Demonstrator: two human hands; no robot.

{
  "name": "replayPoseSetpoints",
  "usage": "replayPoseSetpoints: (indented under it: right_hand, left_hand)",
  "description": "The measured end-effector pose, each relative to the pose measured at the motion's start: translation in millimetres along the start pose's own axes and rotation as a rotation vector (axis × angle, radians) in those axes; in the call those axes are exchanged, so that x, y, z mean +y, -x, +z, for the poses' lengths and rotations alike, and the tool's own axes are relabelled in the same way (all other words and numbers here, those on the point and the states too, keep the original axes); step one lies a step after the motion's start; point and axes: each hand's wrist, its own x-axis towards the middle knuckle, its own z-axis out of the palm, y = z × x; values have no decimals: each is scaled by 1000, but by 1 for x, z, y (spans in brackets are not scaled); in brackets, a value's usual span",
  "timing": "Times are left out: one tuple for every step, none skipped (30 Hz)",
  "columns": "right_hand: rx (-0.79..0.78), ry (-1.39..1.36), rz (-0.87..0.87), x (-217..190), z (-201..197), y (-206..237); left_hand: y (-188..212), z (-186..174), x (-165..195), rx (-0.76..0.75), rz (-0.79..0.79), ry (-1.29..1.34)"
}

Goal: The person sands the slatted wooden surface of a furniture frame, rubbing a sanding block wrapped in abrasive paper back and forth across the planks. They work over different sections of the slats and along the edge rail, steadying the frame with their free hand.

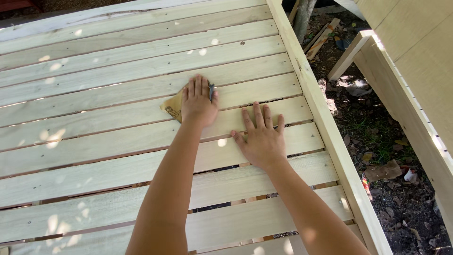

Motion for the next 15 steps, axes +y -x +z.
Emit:
replayPoseSetpoints:
  right_hand:
    - [3, -12, 3, 0, -2, 1]
    - [-7, -2, 10, -1, -3, 2]
    - [-17, 7, 11, -2, -5, 3]
    - [-43, 11, 3, -2, -7, 3]
    - [-53, 9, 8, -3, -8, 3]
    - [-52, 11, 8, -3, -9, 2]
    - [-47, 11, 8, -3, -9, 0]
    - [-45, 4, 7, -2, -9, -2]
    - [-50, -7, 6, -2, -8, -3]
    - [-51, -13, 5, -2, -7, -5]
    - [-47, -8, 0, -2, -5, -6]
    - [-42, -6, -4, -2, -3, -8]
    - [-35, -1, -2, -2, -1, -8]
    - [-41, -2, -5, -2, 1, -8]
    - [-43, -6, -2, -2, 3, -8]
  left_hand:
    - [-10, -2, -1, -2, -16, -8]
    - [-19, -8, 1, 11, -30, -16]
    - [-22, -12, 3, 25, -51, -25]
    - [-21, -11, 3, 24, -43, -11]
    - [-14, -5, 3, 17, -43, -1]
    - [-2, -3, 5, 23, -46, 10]
    - [13, -1, 7, 10, -30, 9]
    - [38, 6, 10, -14, -17, 5]
    - [63, 10, 11, -24, 12, -6]
    - [89, 14, 15, -31, 42, -13]
    - [117, 17, 19, -12, 77, 1]
    - [142, 19, 20, 8, 114, 12]
    - [159, 20, 20, -2, 119, 8]
    - [170, 22, 21, -9, 131, 5]
    - [174, 22, 20, -14, 148, 0]
